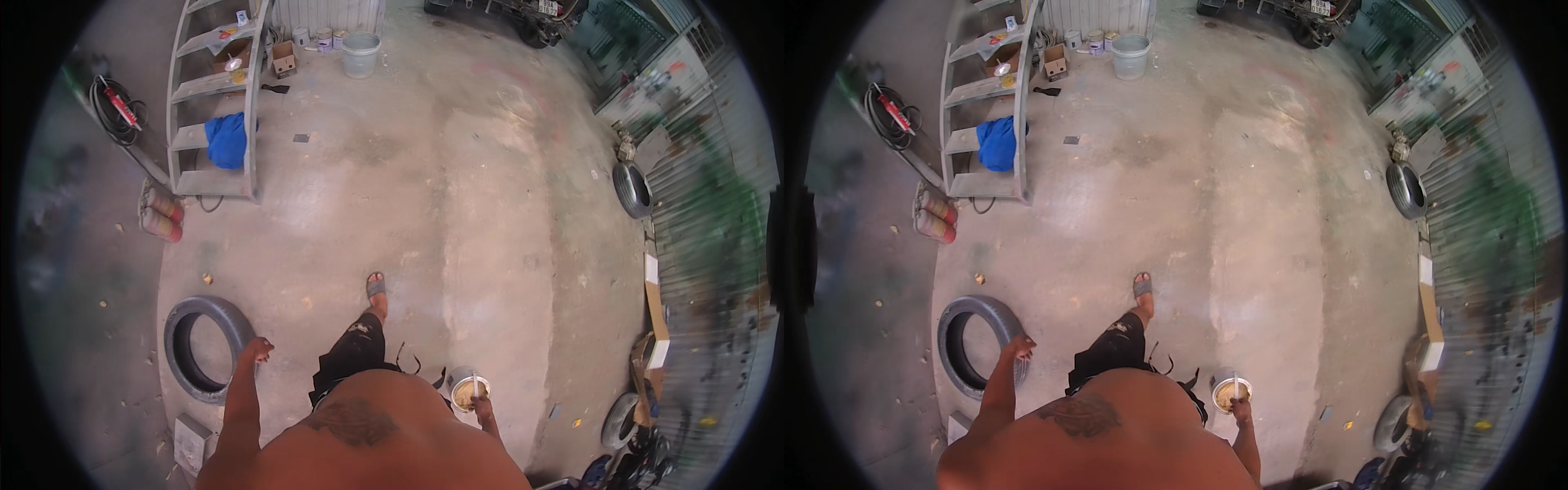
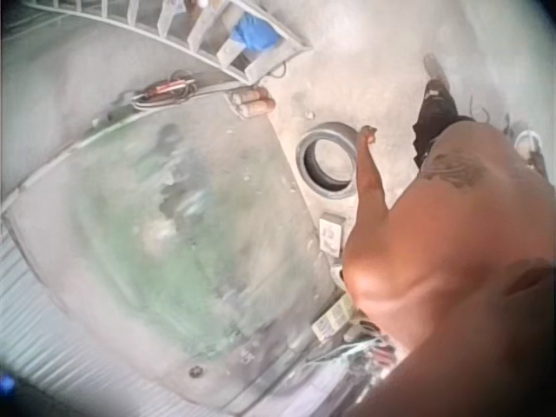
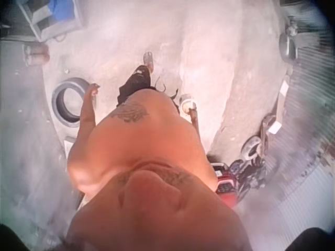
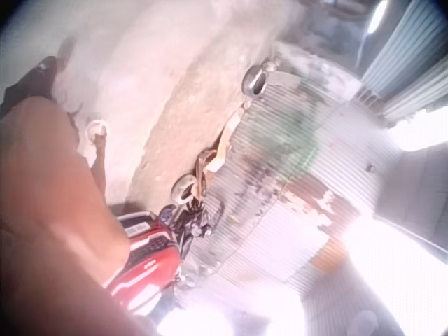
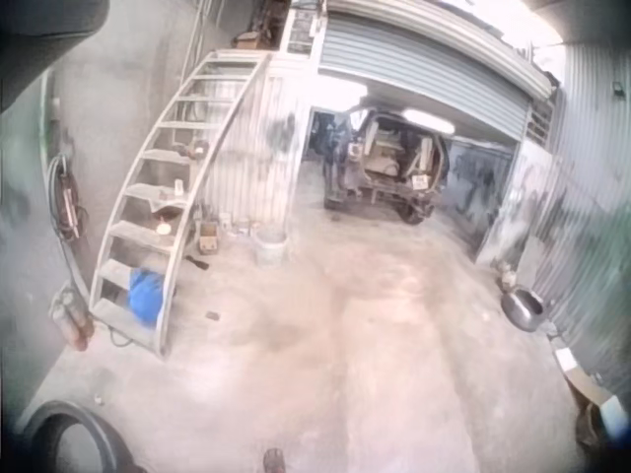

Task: The person applies filler to a car door using a spreader and then mixes more filler in a container with a metal tool.

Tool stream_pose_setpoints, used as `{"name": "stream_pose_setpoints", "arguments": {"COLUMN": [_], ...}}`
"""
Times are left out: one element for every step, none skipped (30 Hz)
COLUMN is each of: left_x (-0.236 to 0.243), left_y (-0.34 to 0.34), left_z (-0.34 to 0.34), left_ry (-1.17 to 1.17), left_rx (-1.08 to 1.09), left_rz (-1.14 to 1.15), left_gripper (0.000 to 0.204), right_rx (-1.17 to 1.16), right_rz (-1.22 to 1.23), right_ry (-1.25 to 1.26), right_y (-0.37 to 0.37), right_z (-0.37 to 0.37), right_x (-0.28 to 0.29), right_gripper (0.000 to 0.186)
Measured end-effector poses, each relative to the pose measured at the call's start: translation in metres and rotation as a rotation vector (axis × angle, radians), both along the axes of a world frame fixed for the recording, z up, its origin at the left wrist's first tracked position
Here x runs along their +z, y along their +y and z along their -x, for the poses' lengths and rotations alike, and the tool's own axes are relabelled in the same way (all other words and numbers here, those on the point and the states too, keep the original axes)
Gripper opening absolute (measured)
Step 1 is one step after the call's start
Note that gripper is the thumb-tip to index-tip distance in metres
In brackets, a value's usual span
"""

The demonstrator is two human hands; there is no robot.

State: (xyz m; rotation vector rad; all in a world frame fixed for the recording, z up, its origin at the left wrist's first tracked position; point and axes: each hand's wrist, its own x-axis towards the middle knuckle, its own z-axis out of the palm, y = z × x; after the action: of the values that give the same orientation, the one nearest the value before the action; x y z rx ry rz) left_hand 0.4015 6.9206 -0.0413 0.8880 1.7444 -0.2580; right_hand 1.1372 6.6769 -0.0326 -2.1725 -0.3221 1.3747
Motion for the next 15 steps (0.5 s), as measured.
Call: {"name": "stream_pose_setpoints", "arguments": {"left_x": [-0.002, -0.002, 0.002, 0.006, 0.016, 0.034, 0.049, 0.063, 0.081, 0.097, 0.108, 0.112, 0.116, 0.118, 0.115], "left_y": [0.043, 0.087, 0.136, 0.185, 0.245, 0.300, 0.349, 0.399, 0.457, 0.508, 0.553, 0.602, 0.645, 0.689, 0.732], "left_z": [-0.011, -0.023, -0.032, -0.039, -0.063, -0.080, -0.092, -0.103, -0.119, -0.129, -0.122, -0.127, -0.137, -0.148, -0.158], "left_ry": [0.032, 0.063, 0.049, 0.039, 0.005, -0.009, -0.030, -0.048, -0.028, -0.008, -0.001, -0.019, 0.006, 0.032, 0.039], "left_rx": [-0.014, -0.032, -0.050, -0.066, -0.080, -0.080, -0.065, -0.050, -0.122, -0.189, -0.198, -0.207, -0.212, -0.220, -0.155], "left_rz": [-0.006, -0.012, -0.095, -0.179, -0.228, -0.272, -0.328, -0.386, -0.447, -0.500, -0.554, -0.615, -0.653, -0.696, -0.698], "left_gripper": [0.034, 0.033, 0.032, 0.031, 0.030, 0.029, 0.027, 0.026, 0.025, 0.024, 0.023, 0.023, 0.023, 0.023, 0.022], "right_rx": [-0.030, -0.031, 0.028, 0.088, 0.149, 0.105, 0.167, 0.230, 0.223, 0.194, 0.180, 0.193, 0.183, 0.171, 0.220], "right_rz": [0.002, 0.017, 0.050, 0.081, 0.083, 0.023, 0.030, 0.035, 0.038, 0.065, 0.091, 0.041, 0.093, 0.140, 0.107], "right_ry": [0.038, 0.028, 0.006, -0.013, -0.024, 0.062, 0.041, 0.021, 0.028, 0.089, 0.157, 0.205, 0.238, 0.269, 0.264], "right_y": [0.035, 0.072, 0.121, 0.169, 0.200, 0.241, 0.281, 0.322, 0.367, 0.409, 0.448, 0.487, 0.527, 0.571, 0.617], "right_z": [-0.005, -0.017, -0.030, -0.043, -0.072, -0.082, -0.090, -0.093, -0.095, -0.095, -0.097, -0.111, -0.124, -0.135, -0.150], "right_x": [0.009, 0.019, 0.026, 0.035, 0.037, 0.045, 0.048, 0.048, 0.046, 0.043, 0.038, 0.023, 0.010, -0.004, -0.019], "right_gripper": [0.026, 0.026, 0.027, 0.028, 0.028, 0.029, 0.028, 0.028, 0.028, 0.027, 0.026, 0.022, 0.022, 0.022, 0.022]}}
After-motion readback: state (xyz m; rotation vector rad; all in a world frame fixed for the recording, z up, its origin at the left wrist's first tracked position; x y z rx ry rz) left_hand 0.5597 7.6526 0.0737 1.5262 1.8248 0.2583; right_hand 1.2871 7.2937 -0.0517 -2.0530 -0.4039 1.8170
